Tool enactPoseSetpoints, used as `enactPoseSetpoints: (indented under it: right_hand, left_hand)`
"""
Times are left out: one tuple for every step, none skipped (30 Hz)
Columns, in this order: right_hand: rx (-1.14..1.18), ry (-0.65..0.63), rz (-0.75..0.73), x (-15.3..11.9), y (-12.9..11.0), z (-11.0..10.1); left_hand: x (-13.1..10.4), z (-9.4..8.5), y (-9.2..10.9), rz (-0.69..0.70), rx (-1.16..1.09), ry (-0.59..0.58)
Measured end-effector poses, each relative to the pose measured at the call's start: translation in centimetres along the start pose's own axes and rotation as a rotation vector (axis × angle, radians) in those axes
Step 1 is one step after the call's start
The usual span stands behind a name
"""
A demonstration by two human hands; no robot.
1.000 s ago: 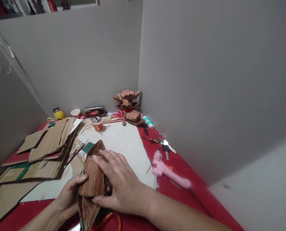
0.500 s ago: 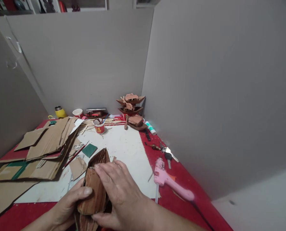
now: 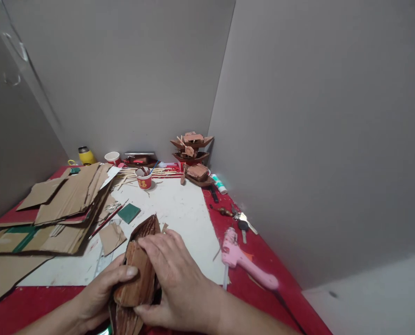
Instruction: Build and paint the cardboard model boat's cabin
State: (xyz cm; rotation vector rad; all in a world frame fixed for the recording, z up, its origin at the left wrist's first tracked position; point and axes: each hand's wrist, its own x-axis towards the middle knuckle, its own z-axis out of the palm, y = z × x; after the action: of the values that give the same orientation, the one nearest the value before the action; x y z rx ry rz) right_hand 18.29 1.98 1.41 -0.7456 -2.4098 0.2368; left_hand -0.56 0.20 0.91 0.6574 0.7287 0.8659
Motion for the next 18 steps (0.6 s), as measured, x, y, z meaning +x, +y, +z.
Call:
enactPoseSetpoints:
  right_hand:
    - [0.001,0.000,-0.001,0.02,0.03,-0.02]
    - [0.003,-0.001,-0.002,0.04,0.06,-0.05]
    - [0.006,-0.002,-0.001,0.08,0.09,-0.07]
    - [0.009,-0.005,0.003,0.11,0.11,-0.10]
    - [0.010,-0.010,0.007,0.15,0.13,-0.12]
    - [0.009,-0.013,0.010,0.18,0.13,-0.14]
    - [0.004,-0.018,0.012,0.19,0.13,-0.15]
    - [-0.004,-0.022,0.012,0.18,0.14,-0.17]
    - [-0.014,-0.025,0.011,0.14,0.14,-0.17]
    - [-0.027,-0.028,0.012,0.08,0.15,-0.18]
    - [-0.039,-0.027,0.011,-0.02,0.16,-0.19]
    - [-0.050,-0.022,0.010,-0.13,0.18,-0.20]
    - [-0.061,-0.017,0.007,-0.25,0.19,-0.21]
    - [-0.073,-0.011,0.001,-0.38,0.19,-0.23]
    - [-0.085,-0.008,-0.005,-0.49,0.18,-0.26]
    - [-0.097,-0.008,-0.013,-0.58,0.16,-0.30]
    - [-0.106,-0.007,-0.017,-0.63,0.14,-0.35]
    - [-0.112,-0.009,-0.014,-0.65,0.12,-0.42]
  left_hand:
    - [-0.04,0.05,-0.02,-0.003,-0.001,0.006]
    - [-0.08,0.12,-0.04,-0.006,-0.002,0.013]
    - [-0.10,0.18,-0.07,-0.012,-0.005,0.022]
    - [-0.10,0.24,-0.11,-0.016,-0.007,0.030]
    - [-0.09,0.29,-0.13,-0.018,-0.010,0.038]
    - [-0.07,0.33,-0.15,-0.017,-0.012,0.042]
    - [-0.04,0.34,-0.14,-0.013,-0.014,0.042]
    - [-0.01,0.34,-0.11,-0.004,-0.016,0.036]
    - [0.01,0.31,-0.06,0.003,-0.018,0.027]
    - [0.01,0.27,0.00,0.008,-0.020,0.019]
    - [0.01,0.23,0.06,0.010,-0.022,0.012]
    - [-0.01,0.18,0.11,0.013,-0.022,0.005]
    - [-0.04,0.14,0.14,0.016,-0.022,0.000]
    - [-0.08,0.10,0.13,0.020,-0.019,-0.003]
    - [-0.11,0.08,0.10,0.026,-0.016,-0.006]
    - [-0.13,0.06,0.04,0.032,-0.013,-0.007]
    - [-0.15,0.04,-0.02,0.037,-0.008,-0.005]
    - [-0.17,0.01,-0.06,0.039,-0.001,-0.003]
